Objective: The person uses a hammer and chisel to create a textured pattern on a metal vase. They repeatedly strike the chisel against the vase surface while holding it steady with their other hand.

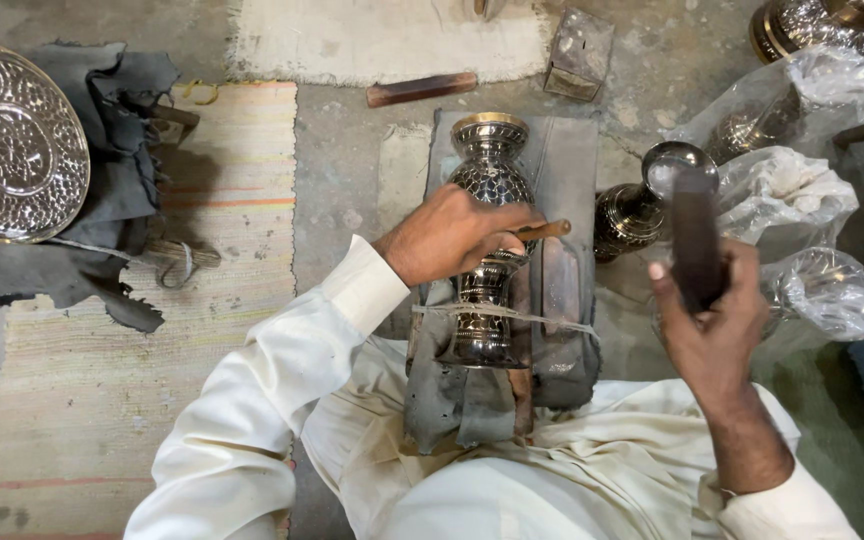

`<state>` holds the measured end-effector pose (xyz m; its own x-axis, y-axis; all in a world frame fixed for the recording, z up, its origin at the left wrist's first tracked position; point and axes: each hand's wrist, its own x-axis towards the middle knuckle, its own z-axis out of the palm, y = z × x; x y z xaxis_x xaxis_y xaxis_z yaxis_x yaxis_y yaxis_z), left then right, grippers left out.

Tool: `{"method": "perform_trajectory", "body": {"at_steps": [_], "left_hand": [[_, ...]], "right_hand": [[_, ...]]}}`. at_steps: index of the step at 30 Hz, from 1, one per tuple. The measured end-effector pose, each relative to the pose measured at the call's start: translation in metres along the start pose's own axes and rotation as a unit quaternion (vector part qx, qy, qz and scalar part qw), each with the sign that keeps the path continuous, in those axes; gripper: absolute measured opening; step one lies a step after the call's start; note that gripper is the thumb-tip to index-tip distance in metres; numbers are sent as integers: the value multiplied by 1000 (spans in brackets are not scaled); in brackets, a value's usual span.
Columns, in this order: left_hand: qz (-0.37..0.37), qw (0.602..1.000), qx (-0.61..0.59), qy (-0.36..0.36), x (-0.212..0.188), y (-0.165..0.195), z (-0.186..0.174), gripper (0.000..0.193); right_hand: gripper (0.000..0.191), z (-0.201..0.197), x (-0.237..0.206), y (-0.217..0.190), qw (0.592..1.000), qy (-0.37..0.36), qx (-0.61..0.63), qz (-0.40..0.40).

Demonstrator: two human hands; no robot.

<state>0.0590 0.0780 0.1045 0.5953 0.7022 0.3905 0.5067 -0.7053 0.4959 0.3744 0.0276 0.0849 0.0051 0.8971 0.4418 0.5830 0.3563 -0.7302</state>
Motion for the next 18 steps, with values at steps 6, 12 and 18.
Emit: {"method": "perform_trajectory", "body": {"at_steps": [6, 12, 18], "left_hand": [[52, 998, 3, 38, -1, 1, 2, 35], [32, 999, 16, 22, -4, -3, 5, 33], [34, 999, 8, 32, -4, -9, 9, 36]], "right_hand": [[40, -5, 0, 7, 953, 3, -216, -211], [32, -9, 2, -2, 994, 14, -101, 45], [41, -15, 7, -15, 989, -23, -101, -105]]}}
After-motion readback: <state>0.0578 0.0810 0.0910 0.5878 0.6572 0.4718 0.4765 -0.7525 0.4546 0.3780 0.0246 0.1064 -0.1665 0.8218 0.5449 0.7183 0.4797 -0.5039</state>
